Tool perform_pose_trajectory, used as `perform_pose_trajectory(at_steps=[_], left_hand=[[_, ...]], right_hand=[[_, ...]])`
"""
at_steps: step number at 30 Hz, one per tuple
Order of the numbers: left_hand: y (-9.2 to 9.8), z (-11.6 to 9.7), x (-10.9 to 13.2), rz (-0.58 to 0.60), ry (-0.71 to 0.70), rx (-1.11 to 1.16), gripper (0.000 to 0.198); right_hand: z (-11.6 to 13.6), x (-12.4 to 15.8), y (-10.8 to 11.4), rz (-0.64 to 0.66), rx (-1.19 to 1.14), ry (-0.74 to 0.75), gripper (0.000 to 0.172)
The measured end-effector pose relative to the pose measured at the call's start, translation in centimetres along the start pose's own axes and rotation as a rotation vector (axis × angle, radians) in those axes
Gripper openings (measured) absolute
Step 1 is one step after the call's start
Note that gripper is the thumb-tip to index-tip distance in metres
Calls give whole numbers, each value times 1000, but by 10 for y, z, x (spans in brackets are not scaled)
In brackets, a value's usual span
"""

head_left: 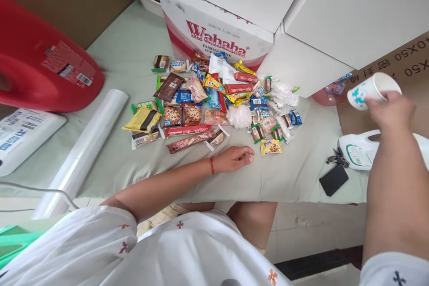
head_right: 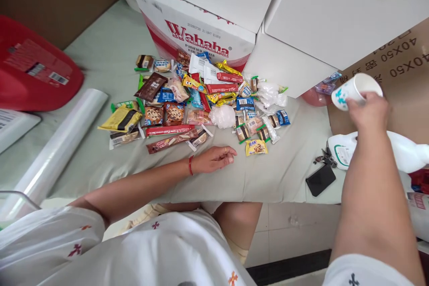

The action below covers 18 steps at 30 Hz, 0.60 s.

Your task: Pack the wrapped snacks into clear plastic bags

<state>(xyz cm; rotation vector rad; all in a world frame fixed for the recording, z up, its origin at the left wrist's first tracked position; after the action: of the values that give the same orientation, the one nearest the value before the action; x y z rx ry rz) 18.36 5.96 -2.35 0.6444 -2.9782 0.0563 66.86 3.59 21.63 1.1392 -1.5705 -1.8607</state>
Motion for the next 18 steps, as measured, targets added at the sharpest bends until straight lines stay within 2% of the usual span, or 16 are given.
perform_pose_trajectory(at_steps=[2, 3, 4, 6, 9, 13, 16, 18], left_hand=[[1, -3, 1, -17, -7, -15, 50], [2, -4, 2, -27, -7, -18, 51], [3, -5, 2, -34, -9, -23, 51], [3, -7, 3, -40, -21, -44, 51], [2, -8, 2, -40, -47, -80, 48], [-1, -12, -2, -55, -51, -129, 33], [1, -26, 1, -121, -26, -138, 19], [10, -44, 14, -241, -83, -166, 19]], right_hand=[[11, -35, -3, -62, -90, -114, 62], [20, -41, -8, -71, -122, -129, 59], [30, -40, -13, -72, -147, -126, 53], [53, -13, -29, -37, -187, -74, 43], [85, 74, -60, 98, -337, 23, 43], [111, 226, -90, 221, -424, 93, 51], [105, 322, -98, 257, -468, -22, 56], [90, 367, -99, 239, -469, -158, 55]])
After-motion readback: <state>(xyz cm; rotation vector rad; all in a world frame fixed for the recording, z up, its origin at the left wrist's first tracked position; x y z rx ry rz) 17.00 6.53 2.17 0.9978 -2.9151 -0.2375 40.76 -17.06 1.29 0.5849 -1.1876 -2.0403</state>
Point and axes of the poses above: each hand's wrist, its own x-axis away from the middle knuckle, its own y-axis out of the back of the hand, z = x × y, the point moved 4 cm from there along -x, towards the middle knuckle, and after that the axes turned 4 degrees about y, right-handed, at the moved point
